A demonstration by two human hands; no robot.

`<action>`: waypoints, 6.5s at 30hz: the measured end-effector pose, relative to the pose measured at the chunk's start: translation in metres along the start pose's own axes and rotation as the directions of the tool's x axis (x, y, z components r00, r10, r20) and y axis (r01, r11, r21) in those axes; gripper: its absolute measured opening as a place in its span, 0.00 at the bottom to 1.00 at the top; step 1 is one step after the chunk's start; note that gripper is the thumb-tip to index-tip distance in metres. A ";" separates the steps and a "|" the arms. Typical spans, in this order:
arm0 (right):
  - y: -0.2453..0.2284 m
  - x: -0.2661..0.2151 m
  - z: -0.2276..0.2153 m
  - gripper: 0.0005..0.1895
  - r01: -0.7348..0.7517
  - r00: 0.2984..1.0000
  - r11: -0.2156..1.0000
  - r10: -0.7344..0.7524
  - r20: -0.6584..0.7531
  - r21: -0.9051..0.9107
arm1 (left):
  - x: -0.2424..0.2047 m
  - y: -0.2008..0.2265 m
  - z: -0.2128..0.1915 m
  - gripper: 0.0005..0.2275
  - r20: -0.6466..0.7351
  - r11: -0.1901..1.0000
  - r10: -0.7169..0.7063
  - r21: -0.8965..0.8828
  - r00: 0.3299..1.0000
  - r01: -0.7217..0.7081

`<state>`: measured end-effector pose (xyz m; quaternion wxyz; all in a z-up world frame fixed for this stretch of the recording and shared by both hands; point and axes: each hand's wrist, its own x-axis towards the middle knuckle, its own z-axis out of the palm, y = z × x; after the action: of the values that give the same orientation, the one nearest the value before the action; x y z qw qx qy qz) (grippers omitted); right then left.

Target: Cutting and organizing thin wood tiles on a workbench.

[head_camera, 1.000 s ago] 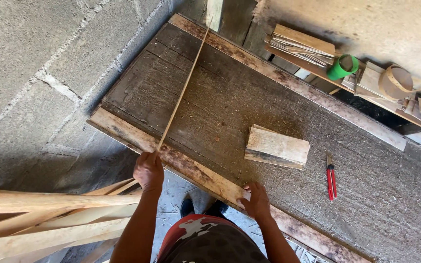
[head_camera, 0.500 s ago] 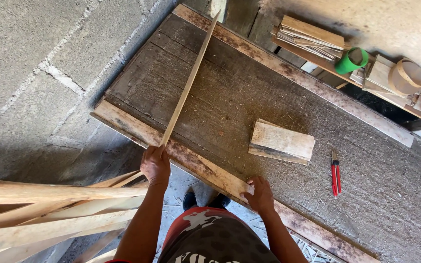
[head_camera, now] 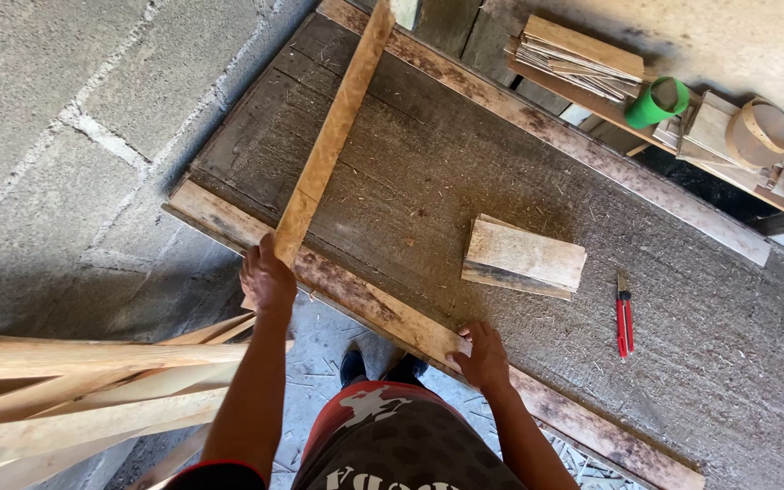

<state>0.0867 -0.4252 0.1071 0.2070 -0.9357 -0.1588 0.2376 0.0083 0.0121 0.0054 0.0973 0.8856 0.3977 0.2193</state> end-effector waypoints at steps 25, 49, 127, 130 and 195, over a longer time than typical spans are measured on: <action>-0.003 0.001 -0.004 0.27 -0.009 1.000 1.000 0.009 0.028 0.009 | -0.032 -0.043 -0.121 0.35 0.203 0.963 0.191 -0.229 0.960 -0.143; -0.002 -0.006 -0.008 0.26 0.047 0.999 0.999 -0.047 0.002 0.009 | -0.016 -0.006 -0.096 0.37 0.326 0.991 0.113 -0.112 0.939 -0.080; 0.327 0.112 -0.116 0.17 -0.675 0.653 0.736 0.625 -0.428 0.045 | -0.013 0.072 -0.048 0.13 0.377 0.986 0.033 0.142 0.926 -0.093; 0.319 0.112 -0.121 0.22 -0.719 0.597 0.692 0.662 -0.453 0.065 | -0.012 0.068 -0.054 0.10 0.307 0.998 0.011 0.059 0.952 -0.031; -0.227 0.163 0.079 0.32 0.678 0.731 0.728 -0.655 0.188 -0.101 | -0.029 0.055 -0.024 0.16 0.245 0.999 0.035 -0.016 0.969 -0.032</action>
<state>0.1370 -0.1403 0.0868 0.1899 -0.8104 -0.5176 0.1983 0.0164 -0.0466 0.0368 0.1472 0.9120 0.3661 0.1119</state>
